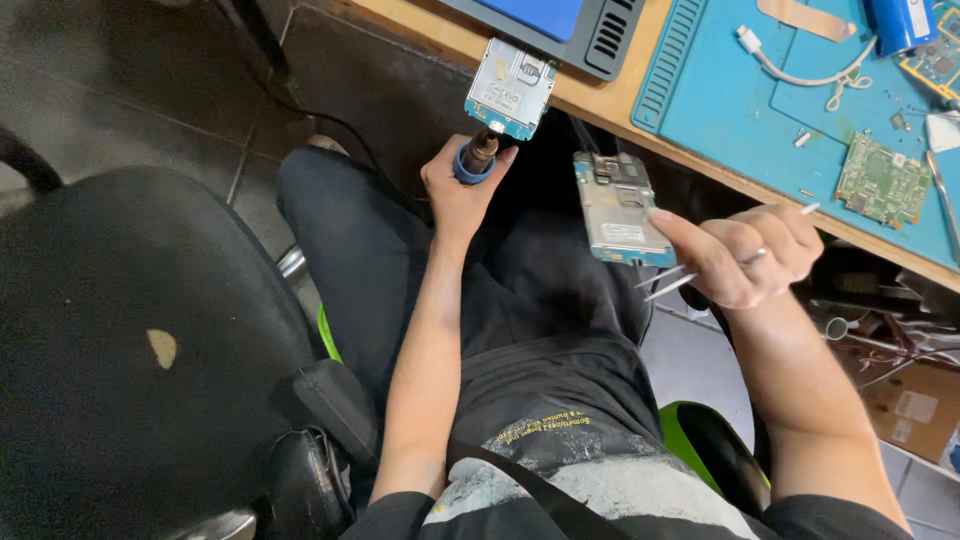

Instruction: The person uses a hot air gun and tweezers to remove a component from a small circuit board, then places the removed component on the workbench. They continue to apply heat to the board and use tweezers to adjust or remove additional small parts.

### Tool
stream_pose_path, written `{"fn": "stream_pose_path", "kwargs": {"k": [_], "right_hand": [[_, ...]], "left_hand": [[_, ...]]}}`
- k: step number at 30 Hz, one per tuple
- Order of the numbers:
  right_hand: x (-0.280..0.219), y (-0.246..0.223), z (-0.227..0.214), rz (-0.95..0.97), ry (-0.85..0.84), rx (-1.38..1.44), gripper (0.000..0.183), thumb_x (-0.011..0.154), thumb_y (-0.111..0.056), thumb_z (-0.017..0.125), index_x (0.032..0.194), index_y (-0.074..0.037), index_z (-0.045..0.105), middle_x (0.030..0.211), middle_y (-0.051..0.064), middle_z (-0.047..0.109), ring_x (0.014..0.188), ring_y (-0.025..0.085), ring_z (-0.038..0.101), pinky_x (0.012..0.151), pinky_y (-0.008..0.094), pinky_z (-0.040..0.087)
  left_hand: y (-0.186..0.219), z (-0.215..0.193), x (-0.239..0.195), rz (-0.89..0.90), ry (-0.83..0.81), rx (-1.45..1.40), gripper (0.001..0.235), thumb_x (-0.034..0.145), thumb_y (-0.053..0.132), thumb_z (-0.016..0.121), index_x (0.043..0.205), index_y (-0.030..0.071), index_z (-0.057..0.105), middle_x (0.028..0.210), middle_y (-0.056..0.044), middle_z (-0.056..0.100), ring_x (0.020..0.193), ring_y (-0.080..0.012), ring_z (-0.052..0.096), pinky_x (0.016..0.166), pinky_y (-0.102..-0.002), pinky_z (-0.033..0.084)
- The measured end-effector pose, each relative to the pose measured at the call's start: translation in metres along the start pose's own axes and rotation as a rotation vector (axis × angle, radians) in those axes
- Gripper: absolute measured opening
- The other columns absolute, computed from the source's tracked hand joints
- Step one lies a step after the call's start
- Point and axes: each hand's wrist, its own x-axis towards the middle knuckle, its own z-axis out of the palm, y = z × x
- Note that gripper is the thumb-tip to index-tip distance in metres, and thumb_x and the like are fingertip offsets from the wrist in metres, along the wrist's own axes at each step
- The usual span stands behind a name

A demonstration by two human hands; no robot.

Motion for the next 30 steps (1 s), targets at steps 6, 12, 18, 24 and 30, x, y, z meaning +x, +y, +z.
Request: {"fn": "stream_pose_path", "kwargs": {"k": [6,12,18,24,30], "right_hand": [[0.005,-0.009,-0.020,0.147,-0.011,0.091,0.025,0.110,-0.025,0.083,0.098,-0.011,0.100,0.064,-0.004,0.046,0.053,0.019,0.035,0.048,0.036,0.027],[0.038,-0.037,-0.032,0.931,-0.234,0.610,0.020,0.106,-0.010,0.086,0.094,0.004,0.078,0.075,0.013,0.064,0.066,0.022,0.054,0.066,0.033,0.039],[0.033,-0.037,-0.019,1.489,-0.187,1.102,0.022,0.091,-0.007,0.089,0.075,-0.001,0.074,0.049,0.000,0.050,0.054,0.002,0.036,0.052,0.018,0.034],[0.040,-0.037,-0.023,1.622,-0.095,1.218,0.021,0.088,-0.004,0.088,0.075,0.003,0.072,0.046,0.001,0.046,0.050,-0.002,0.036,0.050,0.013,0.033],[0.040,-0.034,-0.023,1.604,-0.076,1.262,0.021,0.087,-0.003,0.088,0.075,0.005,0.073,0.046,0.001,0.045,0.049,-0.003,0.037,0.050,0.013,0.035]], "left_hand": [[0.006,0.000,0.000,-0.001,-0.002,-0.014,0.031,0.090,0.019,0.096,0.084,0.011,0.067,0.070,0.004,0.060,0.068,-0.0093,0.048,0.066,-0.031,0.048],[0.005,-0.002,0.003,0.020,-0.040,-0.026,0.034,0.095,0.025,0.092,0.084,0.013,0.062,0.070,0.002,0.055,0.069,-0.0103,0.045,0.068,-0.032,0.045],[-0.023,0.011,-0.004,-0.048,0.078,-0.017,0.039,0.075,0.021,0.108,0.077,0.012,0.070,0.060,-0.009,0.062,0.064,-0.0115,0.064,0.066,-0.030,0.051],[-0.025,0.013,-0.005,-0.073,0.080,-0.012,0.040,0.076,0.023,0.109,0.075,0.014,0.070,0.059,-0.006,0.063,0.061,-0.0120,0.061,0.065,-0.031,0.051],[-0.031,0.013,-0.004,-0.085,0.080,-0.011,0.040,0.074,0.021,0.110,0.075,0.014,0.070,0.059,-0.005,0.062,0.061,-0.0108,0.061,0.065,-0.030,0.050]]}}
